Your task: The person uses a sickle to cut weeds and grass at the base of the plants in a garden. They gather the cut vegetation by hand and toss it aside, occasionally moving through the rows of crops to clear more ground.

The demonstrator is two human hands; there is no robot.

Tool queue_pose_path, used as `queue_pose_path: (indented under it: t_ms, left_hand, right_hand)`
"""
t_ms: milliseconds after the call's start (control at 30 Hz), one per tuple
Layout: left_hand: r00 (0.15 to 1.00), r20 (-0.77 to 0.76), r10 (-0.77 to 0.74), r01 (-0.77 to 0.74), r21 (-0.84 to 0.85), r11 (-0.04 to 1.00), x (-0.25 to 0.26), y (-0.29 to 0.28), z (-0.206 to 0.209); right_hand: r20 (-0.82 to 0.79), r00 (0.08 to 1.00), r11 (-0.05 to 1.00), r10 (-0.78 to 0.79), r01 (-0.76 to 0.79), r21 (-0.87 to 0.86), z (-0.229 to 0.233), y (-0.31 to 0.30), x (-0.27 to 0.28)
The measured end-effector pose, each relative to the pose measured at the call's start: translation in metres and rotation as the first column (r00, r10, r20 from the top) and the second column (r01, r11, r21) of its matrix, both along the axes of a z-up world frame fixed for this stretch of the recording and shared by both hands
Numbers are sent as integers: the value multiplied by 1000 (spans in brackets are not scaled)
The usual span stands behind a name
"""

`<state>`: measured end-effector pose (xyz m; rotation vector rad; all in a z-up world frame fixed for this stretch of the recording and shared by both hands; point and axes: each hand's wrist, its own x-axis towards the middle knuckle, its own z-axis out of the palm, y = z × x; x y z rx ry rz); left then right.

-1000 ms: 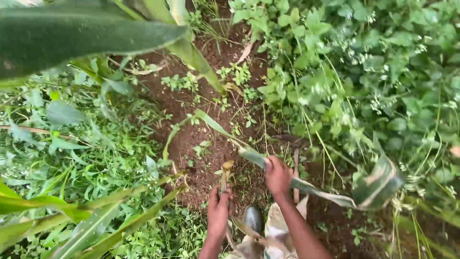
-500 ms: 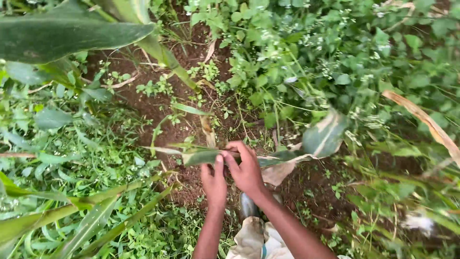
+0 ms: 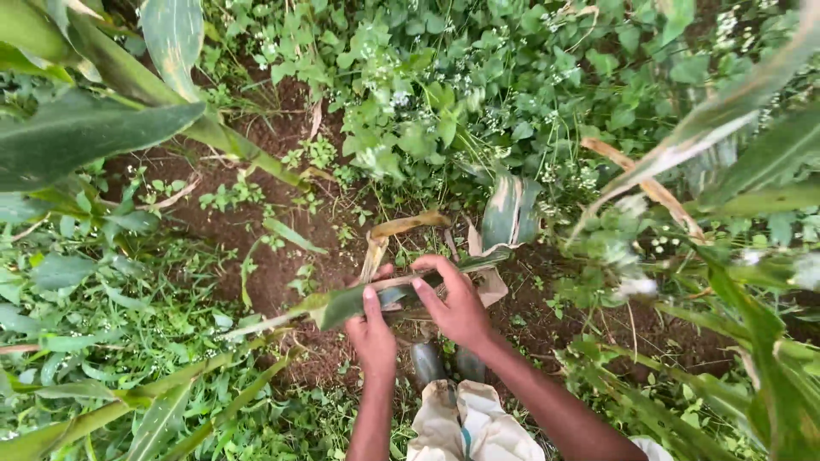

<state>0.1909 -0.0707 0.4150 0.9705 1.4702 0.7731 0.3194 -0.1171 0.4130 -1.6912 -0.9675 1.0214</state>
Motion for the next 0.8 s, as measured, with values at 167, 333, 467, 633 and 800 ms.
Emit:
queue_pose_path:
  t_ms: [167,333,467,633,800]
  left_hand:
    - [983,171,62,-52,-61,997,5,-22,5]
    - [944,329,-31,-43,217,975,31,-32,18]
    - [877,456,-151,-24,356,934,42,-35,31]
    - [927,268,-263,164,340,926,7,-21,8]
    - [312,-672,-671,683,-332,650,-84,33,5]
  right_hand:
    - [81,997,997,1,-8,83,16,-25,21]
    - [99,995,990,-28,14,141,49,-46,37]
    - [237,971,974,-42,-13,225,49,-60,45]
    - [337,935,984,-113,59,168,18,-66,56]
    - [340,924,983,-174,144,112,-11,-72,38]
